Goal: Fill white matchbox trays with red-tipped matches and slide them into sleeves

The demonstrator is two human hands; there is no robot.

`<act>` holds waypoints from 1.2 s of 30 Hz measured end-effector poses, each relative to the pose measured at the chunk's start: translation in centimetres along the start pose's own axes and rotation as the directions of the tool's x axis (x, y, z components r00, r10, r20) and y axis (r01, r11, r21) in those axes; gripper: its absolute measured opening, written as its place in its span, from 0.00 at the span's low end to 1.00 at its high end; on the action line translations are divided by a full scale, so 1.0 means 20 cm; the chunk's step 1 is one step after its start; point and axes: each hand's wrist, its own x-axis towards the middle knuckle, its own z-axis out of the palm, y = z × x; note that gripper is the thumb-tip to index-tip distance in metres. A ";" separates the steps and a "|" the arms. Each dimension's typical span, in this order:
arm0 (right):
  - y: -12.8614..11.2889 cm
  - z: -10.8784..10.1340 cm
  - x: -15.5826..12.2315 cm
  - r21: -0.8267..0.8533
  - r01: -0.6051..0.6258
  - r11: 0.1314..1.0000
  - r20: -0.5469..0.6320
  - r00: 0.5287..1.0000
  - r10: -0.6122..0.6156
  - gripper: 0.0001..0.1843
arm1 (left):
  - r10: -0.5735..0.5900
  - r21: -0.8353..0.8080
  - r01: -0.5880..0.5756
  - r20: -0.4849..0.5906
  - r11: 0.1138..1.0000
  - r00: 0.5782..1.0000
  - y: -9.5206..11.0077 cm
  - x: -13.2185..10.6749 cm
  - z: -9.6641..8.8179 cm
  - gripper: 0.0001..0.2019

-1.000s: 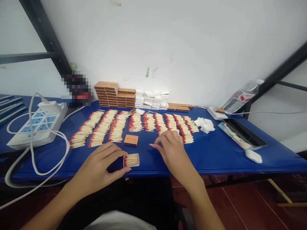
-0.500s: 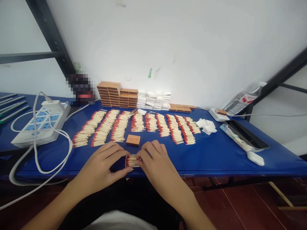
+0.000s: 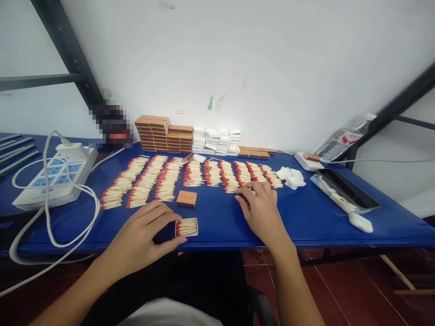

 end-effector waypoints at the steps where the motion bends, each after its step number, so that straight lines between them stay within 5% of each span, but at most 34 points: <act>1: 0.00 0.00 0.00 0.000 -0.004 1.000 0.000 1.000 0.004 0.14 | 0.001 -0.002 -0.001 -0.001 1.000 1.000 0.00 0.00 0.00 0.12; 36: -0.04 0.00 0.02 0.109 0.041 0.993 0.036 0.998 -0.045 0.11 | 0.005 0.004 -0.005 0.001 1.000 1.000 0.00 0.01 0.00 0.13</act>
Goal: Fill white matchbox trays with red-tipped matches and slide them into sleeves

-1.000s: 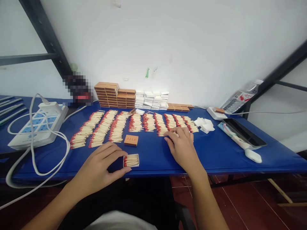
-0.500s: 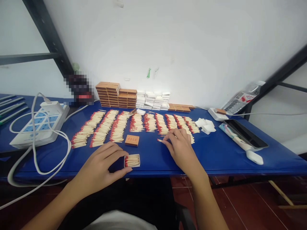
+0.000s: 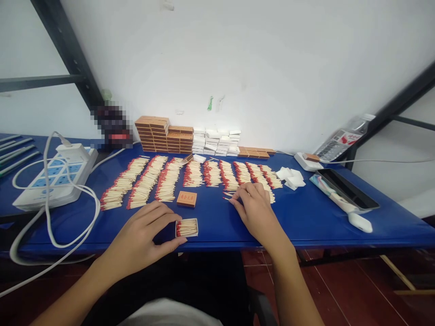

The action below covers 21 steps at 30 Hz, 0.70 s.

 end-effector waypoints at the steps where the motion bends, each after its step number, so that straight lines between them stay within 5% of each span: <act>1: 0.01 0.00 0.00 -0.017 -0.001 1.000 0.002 1.000 0.001 0.11 | 0.000 -0.001 0.000 -0.001 1.000 1.000 0.00 0.00 0.00 0.13; 21: -0.05 -0.02 0.00 -0.075 0.057 0.996 -0.042 0.997 -0.060 0.09 | 0.000 -0.010 0.000 0.007 1.000 1.000 0.00 -0.01 0.00 0.12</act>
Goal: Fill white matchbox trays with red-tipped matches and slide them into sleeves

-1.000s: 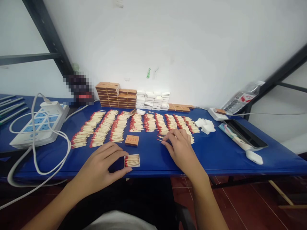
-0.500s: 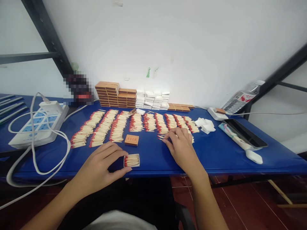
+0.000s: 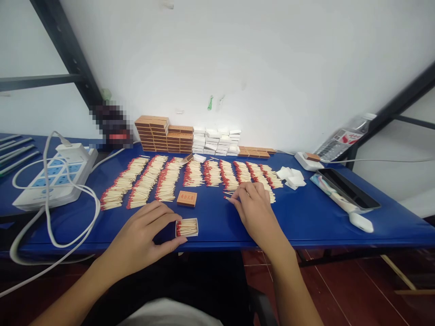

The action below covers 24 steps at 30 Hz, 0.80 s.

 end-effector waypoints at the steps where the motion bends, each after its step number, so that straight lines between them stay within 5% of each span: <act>1: -0.01 -0.01 0.00 0.007 0.004 1.000 -0.004 1.000 -0.004 0.08 | 0.002 0.000 -0.002 0.001 1.000 1.000 0.00 0.00 0.00 0.12; 14: 0.01 0.05 -0.01 0.008 -0.014 1.000 0.026 1.000 0.013 0.09 | -0.005 0.003 0.005 -0.008 1.000 1.000 0.00 0.01 0.00 0.12; 24: -0.46 -0.05 0.03 0.123 0.181 0.976 0.015 0.983 -0.184 0.06 | -0.007 -0.012 0.007 0.009 1.000 1.000 0.00 0.01 0.00 0.11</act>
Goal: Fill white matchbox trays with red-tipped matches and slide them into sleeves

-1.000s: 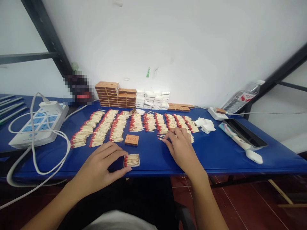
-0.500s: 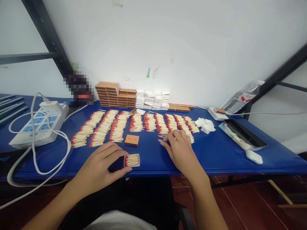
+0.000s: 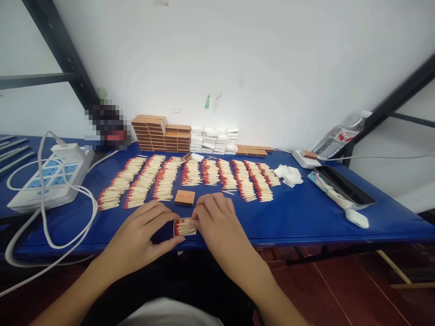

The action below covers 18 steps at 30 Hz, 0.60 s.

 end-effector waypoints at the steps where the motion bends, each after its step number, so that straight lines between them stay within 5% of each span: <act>1: -0.03 0.01 0.01 -0.014 0.016 1.000 0.011 1.000 -0.016 0.07 | 0.001 0.004 -0.001 0.000 1.000 1.000 0.00 0.00 0.00 0.11; 7: -0.02 0.01 0.03 0.028 0.017 0.999 0.002 1.000 -0.017 0.04 | 0.008 0.005 -0.008 0.004 1.000 1.000 0.00 0.00 0.00 0.10; 13: 0.33 -0.01 -0.05 -0.020 -0.190 0.982 -0.140 0.973 0.185 0.07 | 0.005 0.013 -0.005 -0.022 1.000 1.000 0.00 0.00 0.00 0.12; 18: 0.52 0.05 -0.11 -0.067 -0.281 0.957 -0.095 0.957 0.274 0.11 | 0.012 0.010 -0.012 -0.024 1.000 1.000 0.00 0.00 0.00 0.12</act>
